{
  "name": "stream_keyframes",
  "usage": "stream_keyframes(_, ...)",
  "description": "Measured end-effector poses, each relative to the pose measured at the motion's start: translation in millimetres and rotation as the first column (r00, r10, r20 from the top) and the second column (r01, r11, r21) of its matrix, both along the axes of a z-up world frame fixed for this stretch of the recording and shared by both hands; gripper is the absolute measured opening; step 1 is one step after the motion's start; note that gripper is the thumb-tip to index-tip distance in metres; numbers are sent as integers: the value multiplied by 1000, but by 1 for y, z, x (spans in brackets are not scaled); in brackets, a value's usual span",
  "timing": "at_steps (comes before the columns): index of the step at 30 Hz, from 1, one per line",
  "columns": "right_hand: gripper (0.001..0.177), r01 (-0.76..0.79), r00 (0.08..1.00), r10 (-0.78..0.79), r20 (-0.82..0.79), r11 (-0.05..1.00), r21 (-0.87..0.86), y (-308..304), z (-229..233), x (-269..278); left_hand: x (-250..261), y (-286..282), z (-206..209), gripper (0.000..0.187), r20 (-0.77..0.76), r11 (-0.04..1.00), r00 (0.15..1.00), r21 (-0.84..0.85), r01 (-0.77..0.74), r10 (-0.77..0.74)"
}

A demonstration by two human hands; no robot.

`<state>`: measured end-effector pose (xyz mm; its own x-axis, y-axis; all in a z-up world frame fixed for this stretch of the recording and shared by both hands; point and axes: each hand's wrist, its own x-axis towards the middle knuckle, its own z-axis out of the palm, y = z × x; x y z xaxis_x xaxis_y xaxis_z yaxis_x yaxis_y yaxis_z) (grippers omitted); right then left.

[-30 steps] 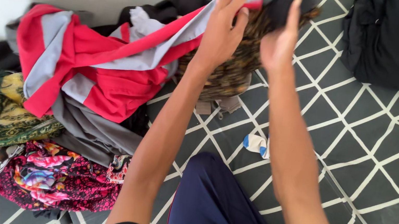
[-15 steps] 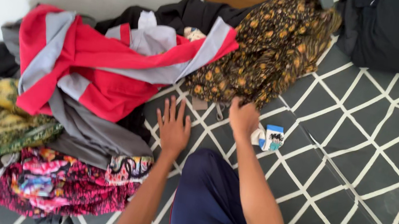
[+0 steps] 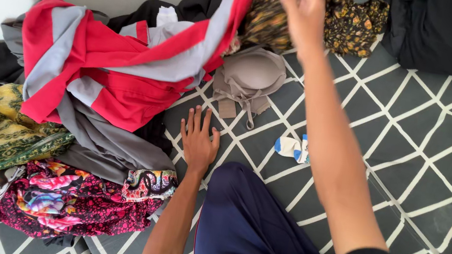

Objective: The person folds a pair of blue jeans, a light-colored printed garment, a blue shirt, and a pair of dark trousers while sitting on a patterned surface.

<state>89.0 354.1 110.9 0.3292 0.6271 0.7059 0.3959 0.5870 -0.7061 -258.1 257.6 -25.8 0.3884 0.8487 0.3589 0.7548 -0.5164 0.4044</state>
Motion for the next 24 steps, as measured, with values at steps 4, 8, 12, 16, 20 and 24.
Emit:
stream_keyframes(4,43,577,784,-466,410,306,-757,-51,-113,-47,0,-2,-3,55,-12,1000,1000,31,4,-4)
stream_keyframes(8,85,466,810,-448,378,101,-879,-79,-188,-64,1,-3,-10,54,-22,999,1000,36,-7,7)
stream_keyframes(12,26,175,893,-440,-95,533,-828,-77,-149,-48,-2,2,-18,54,-11,999,1000,35,2,-1)
stream_keyframes(16,15,743,558,-570,603,666,-58,-119,-20,-36,9,7,-4,57,-74,997,997,-77,-21,15)
stream_keyframes(20,13,762,358,-553,753,639,107,-171,94,-34,69,-18,58,55,303,913,952,-374,162,-45)
stream_keyframes(24,14,693,336,-501,798,705,151,-237,150,-32,156,-88,146,86,556,990,822,120,71,-126)
